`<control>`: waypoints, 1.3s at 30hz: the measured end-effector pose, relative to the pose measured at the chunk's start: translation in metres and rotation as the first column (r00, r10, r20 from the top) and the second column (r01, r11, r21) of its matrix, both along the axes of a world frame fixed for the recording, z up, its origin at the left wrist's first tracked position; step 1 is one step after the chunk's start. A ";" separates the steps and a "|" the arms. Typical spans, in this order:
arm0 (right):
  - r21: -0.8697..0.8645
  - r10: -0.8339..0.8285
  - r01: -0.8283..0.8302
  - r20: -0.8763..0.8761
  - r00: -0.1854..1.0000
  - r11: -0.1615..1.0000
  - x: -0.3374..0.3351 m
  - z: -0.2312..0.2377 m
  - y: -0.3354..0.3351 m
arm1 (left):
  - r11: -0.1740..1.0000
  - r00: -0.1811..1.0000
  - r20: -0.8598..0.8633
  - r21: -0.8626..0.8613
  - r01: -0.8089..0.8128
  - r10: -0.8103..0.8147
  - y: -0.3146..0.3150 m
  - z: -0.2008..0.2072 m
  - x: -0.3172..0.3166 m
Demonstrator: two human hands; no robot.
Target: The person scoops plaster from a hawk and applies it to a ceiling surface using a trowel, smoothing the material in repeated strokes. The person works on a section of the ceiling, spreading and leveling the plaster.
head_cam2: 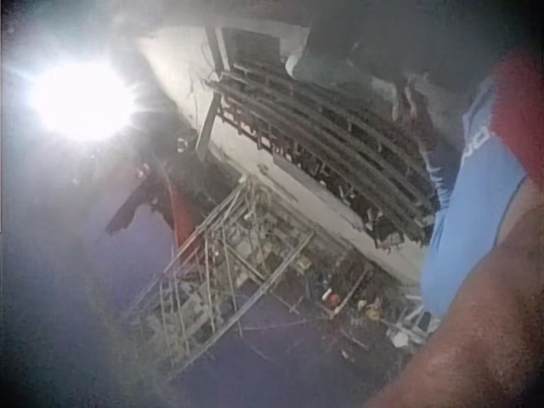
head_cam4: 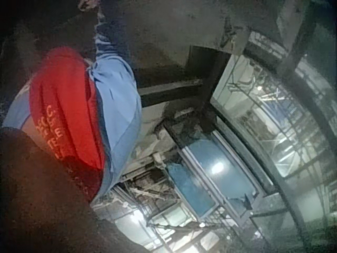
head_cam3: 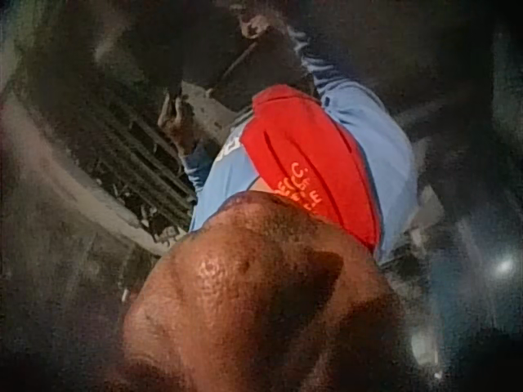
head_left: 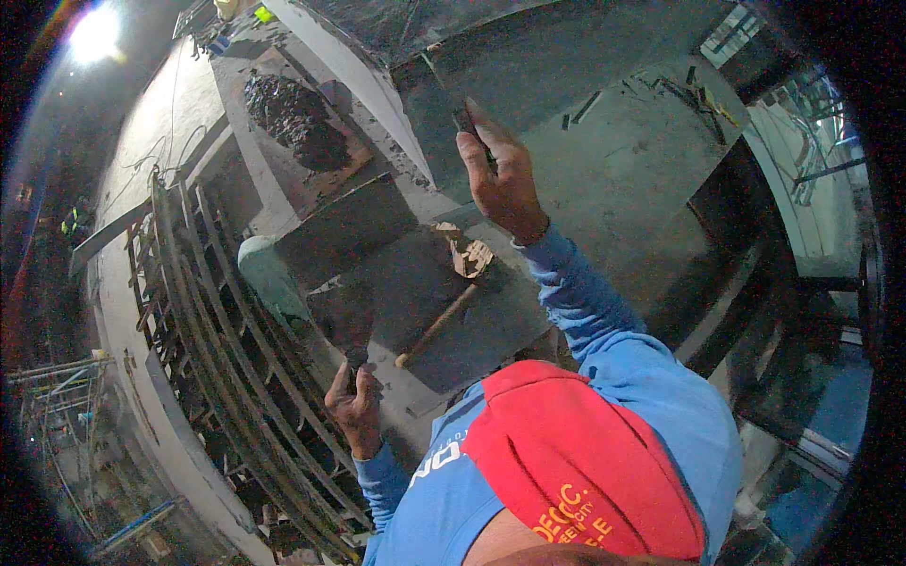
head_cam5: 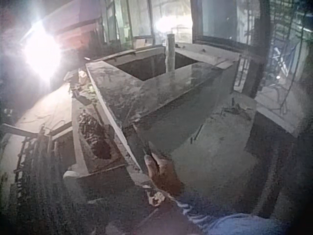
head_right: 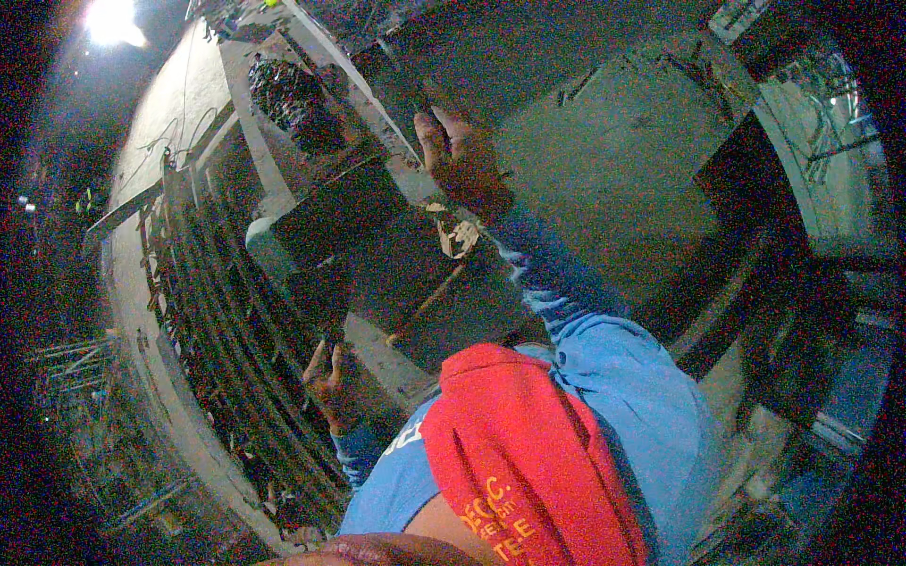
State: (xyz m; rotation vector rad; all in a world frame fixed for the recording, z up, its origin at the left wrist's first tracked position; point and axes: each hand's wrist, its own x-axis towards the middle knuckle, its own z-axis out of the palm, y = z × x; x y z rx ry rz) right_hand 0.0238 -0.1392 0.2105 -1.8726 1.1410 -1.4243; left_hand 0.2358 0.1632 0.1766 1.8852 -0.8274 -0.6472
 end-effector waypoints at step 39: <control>-0.238 -0.063 0.031 -0.131 0.989 0.971 0.012 -0.039 -0.027 | 0.998 0.988 -0.152 0.063 0.023 -0.013 -0.008 -0.012 0.004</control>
